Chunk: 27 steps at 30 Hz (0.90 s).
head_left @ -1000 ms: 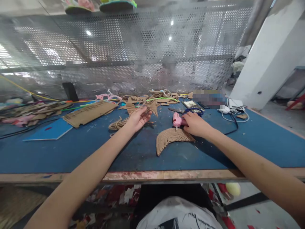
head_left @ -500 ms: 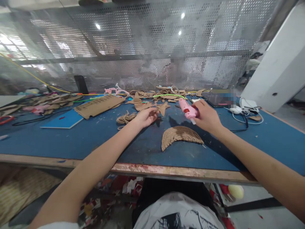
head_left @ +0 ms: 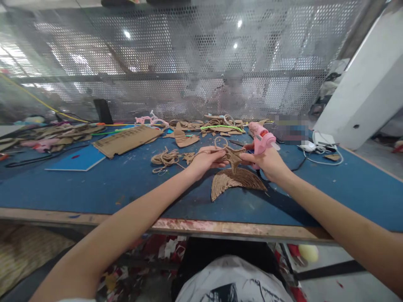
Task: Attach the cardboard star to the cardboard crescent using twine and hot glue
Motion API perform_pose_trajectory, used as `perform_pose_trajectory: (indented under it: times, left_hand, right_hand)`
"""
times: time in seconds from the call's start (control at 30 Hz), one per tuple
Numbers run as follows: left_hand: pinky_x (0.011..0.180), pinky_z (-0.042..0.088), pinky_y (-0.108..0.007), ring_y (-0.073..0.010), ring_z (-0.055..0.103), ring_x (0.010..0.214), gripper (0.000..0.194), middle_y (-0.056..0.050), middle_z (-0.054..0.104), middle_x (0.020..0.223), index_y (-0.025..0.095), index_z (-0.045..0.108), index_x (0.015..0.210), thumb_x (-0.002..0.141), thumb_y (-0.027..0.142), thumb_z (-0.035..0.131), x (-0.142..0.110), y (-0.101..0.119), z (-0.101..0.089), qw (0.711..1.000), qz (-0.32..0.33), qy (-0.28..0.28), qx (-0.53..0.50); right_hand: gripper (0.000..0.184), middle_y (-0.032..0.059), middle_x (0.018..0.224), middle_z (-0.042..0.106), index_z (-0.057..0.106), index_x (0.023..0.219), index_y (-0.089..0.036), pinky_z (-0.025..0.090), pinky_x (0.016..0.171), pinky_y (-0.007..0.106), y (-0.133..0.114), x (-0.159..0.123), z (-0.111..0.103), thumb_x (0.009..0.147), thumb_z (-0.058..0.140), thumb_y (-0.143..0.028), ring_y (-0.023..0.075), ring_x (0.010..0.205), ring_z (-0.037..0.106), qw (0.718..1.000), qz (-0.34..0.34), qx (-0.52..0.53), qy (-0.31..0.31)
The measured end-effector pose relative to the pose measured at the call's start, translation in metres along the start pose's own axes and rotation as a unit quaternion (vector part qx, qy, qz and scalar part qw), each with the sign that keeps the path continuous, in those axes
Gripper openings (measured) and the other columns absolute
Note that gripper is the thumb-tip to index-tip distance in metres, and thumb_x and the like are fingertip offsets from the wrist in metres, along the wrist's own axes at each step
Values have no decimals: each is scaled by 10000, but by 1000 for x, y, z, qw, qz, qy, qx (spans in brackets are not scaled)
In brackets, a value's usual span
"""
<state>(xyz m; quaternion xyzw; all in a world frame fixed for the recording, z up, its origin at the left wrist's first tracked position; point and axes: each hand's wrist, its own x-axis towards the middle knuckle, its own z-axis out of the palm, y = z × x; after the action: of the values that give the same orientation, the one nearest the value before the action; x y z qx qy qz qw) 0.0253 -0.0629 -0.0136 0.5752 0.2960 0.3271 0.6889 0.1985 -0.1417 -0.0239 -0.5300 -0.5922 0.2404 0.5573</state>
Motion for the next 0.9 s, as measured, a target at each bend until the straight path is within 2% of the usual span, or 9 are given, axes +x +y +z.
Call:
perform_pose_trajectory:
  times: [0.13, 0.23, 0.33, 0.4, 0.5, 0.57, 0.7, 0.8, 0.9]
  left_hand:
    - [622, 528, -243, -143, 675, 636, 152, -62, 706, 742, 117, 664, 821, 719, 186, 752, -2, -2, 1, 999, 6, -34, 24]
    - [672, 515, -246, -135, 661, 700, 440, -28, 688, 840, 179, 639, 1000, 600, 130, 817, -3, -3, 3, 997, 65, -24, 46]
    - [736, 503, -247, -133, 651, 770, 707, -4, 668, 907, 253, 579, 1170, 535, 64, 825, -2, -2, 3, 991, 127, -21, 31]
    - [726, 500, -246, -139, 643, 788, 637, -9, 674, 904, 263, 601, 1166, 582, 119, 812, -1, 0, 1, 991, 129, -31, 16]
    - [654, 485, -217, -142, 632, 790, 274, -24, 684, 864, 197, 700, 912, 654, 243, 782, 0, 5, -4, 993, 118, -9, -4]
    - [609, 473, -200, -130, 628, 762, 167, -24, 685, 835, 166, 697, 787, 678, 270, 768, 3, 7, -9, 993, 108, 26, -31]
    - [536, 453, -169, -93, 614, 646, 68, 2, 671, 756, 165, 682, 785, 774, 230, 695, 14, 10, -22, 986, 107, 98, -78]
    - [481, 432, -152, -94, 622, 581, 155, -12, 675, 699, 161, 677, 775, 854, 283, 622, 23, 11, -35, 986, 110, 116, -40]
    - [350, 313, -142, -68, 488, 364, 240, 9, 565, 480, 140, 667, 748, 878, 329, 593, 29, 16, -46, 989, 50, 129, -60]
  right_hand:
    - [779, 28, 903, 549, 390, 1307, -241, 316, 379, 207, 1, -1, 3, 601, 718, -259, 117, 591, 468, 997, 69, 4, 34]
    - [539, 9, 861, 526, 514, 1074, -208, 331, 423, 216, -2, -3, 5, 567, 696, -222, 104, 596, 446, 993, 109, -4, 48]
    - [438, -2, 858, 518, 515, 963, -200, 354, 476, 227, -3, -4, 6, 555, 675, -203, 103, 621, 446, 994, 104, -9, 44]
    - [423, -3, 871, 519, 507, 951, -201, 350, 485, 228, -2, -5, 7, 558, 667, -207, 101, 622, 441, 995, 90, -12, 32]
    - [398, 8, 917, 520, 498, 930, -200, 323, 465, 216, -3, -5, 7, 570, 666, -223, 97, 627, 435, 996, 85, -18, 13]
    - [371, 16, 931, 519, 498, 913, -198, 310, 456, 214, -4, -6, 6, 582, 663, -231, 97, 634, 427, 996, 83, -25, 6]
    - [388, 11, 897, 509, 516, 953, -201, 314, 464, 227, -2, -5, 4, 596, 662, -241, 100, 616, 402, 997, 61, -31, 22]
    - [405, 7, 897, 508, 523, 983, -207, 319, 469, 231, 2, -4, 2, 606, 664, -253, 96, 603, 394, 998, 38, -41, 27]
    - [426, 5, 890, 511, 515, 994, -212, 325, 473, 233, 6, -3, 0, 601, 672, -252, 99, 607, 404, 998, 31, -38, 32]
